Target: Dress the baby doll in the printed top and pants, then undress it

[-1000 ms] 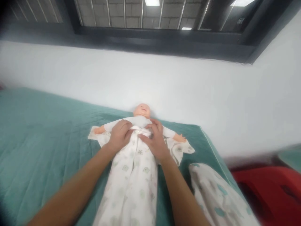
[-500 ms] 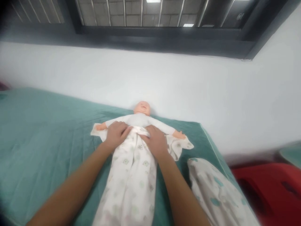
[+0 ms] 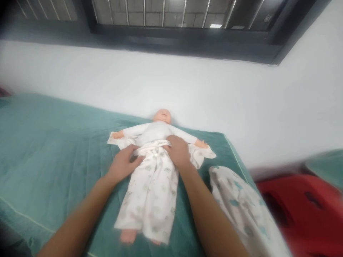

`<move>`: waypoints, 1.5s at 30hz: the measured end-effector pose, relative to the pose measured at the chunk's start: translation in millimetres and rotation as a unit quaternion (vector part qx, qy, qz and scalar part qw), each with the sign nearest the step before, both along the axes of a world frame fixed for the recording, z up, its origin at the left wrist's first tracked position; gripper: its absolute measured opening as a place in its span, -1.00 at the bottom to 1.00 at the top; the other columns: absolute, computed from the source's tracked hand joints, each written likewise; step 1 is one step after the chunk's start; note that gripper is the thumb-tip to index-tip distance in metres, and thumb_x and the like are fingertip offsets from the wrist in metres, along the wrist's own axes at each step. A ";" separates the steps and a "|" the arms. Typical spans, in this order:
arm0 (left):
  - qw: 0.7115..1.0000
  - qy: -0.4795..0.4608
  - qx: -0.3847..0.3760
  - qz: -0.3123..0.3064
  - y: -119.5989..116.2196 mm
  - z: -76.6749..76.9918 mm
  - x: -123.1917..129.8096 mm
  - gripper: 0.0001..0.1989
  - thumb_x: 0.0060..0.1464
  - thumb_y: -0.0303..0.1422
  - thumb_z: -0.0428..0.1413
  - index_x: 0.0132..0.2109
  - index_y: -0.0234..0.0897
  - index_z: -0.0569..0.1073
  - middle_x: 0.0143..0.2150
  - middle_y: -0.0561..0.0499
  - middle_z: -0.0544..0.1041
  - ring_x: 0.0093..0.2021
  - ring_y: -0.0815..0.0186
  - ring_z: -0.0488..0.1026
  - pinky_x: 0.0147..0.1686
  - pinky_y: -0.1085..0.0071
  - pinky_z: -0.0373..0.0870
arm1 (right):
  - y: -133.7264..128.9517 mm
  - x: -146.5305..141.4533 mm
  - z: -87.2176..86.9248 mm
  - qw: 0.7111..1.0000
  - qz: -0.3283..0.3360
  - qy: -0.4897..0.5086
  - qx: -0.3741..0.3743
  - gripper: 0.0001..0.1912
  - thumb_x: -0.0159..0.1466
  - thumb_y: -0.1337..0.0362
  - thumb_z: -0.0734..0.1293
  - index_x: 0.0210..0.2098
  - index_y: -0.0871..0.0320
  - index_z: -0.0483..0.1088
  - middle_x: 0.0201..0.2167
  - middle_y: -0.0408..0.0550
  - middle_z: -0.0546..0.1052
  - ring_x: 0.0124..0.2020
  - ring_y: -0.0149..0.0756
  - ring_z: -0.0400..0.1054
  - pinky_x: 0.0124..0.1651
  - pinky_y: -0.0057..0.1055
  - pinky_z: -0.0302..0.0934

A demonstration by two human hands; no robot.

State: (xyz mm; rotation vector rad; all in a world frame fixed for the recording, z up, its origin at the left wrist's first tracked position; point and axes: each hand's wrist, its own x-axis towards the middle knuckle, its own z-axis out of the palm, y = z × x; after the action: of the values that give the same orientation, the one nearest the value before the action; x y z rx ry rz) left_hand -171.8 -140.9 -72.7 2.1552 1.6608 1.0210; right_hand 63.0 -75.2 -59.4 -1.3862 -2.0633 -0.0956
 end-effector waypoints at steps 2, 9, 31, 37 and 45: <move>1.000 0.026 0.012 0.010 4.6 3.9 4.3 -0.62 0.15 -0.01 0.09 -0.07 -0.20 0.41 -0.14 -0.05 0.56 -0.11 0.11 0.49 -0.05 0.20 0.35 | -5.4 -0.7 -0.1 0.999 -0.017 -0.023 0.022 -0.87 0.26 0.23 0.25 -0.28 0.09 0.43 -0.29 0.00 0.56 -0.19 -0.08 0.39 -0.11 -0.24 0.18; 0.994 0.083 0.058 0.046 12.4 3.0 14.4 -0.71 0.20 -0.07 0.06 -0.16 -0.20 0.41 -0.18 -0.09 0.54 -0.12 0.08 0.47 -0.10 0.21 0.31 | -50.0 1.0 -7.2 0.999 -0.046 -0.027 0.009 -0.87 0.25 0.15 0.29 -0.32 0.06 0.41 -0.37 -0.02 0.54 -0.23 -0.09 0.41 -0.18 -0.28 0.18; 0.991 0.091 0.097 0.026 45.1 -1.5 26.9 -0.89 0.20 -0.34 0.04 -0.14 -0.21 0.41 -0.16 -0.04 0.52 -0.08 0.14 0.45 -0.15 0.31 0.29 | -69.0 5.5 -17.9 0.973 0.024 0.200 -0.109 -0.57 0.12 0.04 0.48 -0.14 0.07 0.31 -0.10 -0.04 0.38 0.00 -0.11 0.24 0.11 -0.16 0.11; 0.995 0.064 0.060 0.046 9.7 -4.2 19.8 -0.87 0.17 -0.35 0.06 -0.14 -0.18 0.47 -0.16 -0.01 0.57 -0.12 0.18 0.48 -0.21 0.35 0.28 | -69.4 1.6 -18.0 0.985 -0.020 0.153 -0.075 -0.74 0.21 0.07 0.41 -0.30 0.08 0.33 -0.27 -0.11 0.45 -0.15 -0.15 0.30 -0.01 -0.19 0.11; 0.997 0.008 0.031 0.071 -48.9 -16.2 17.2 -0.89 0.17 -0.34 0.07 -0.17 -0.20 0.46 -0.21 0.02 0.57 -0.21 0.22 0.48 -0.22 0.34 0.29 | -78.0 -2.8 -19.3 0.994 -0.054 0.091 -0.014 -0.84 0.21 0.40 0.24 -0.21 0.10 0.35 -0.24 -0.06 0.42 -0.18 -0.17 0.31 -0.04 -0.19 0.07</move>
State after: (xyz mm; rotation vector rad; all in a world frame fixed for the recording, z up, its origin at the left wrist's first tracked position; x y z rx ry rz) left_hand -154.6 -189.8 -89.0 2.1140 1.8353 1.1114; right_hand 60.2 -153.2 -78.7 -1.4674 -1.8462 0.0141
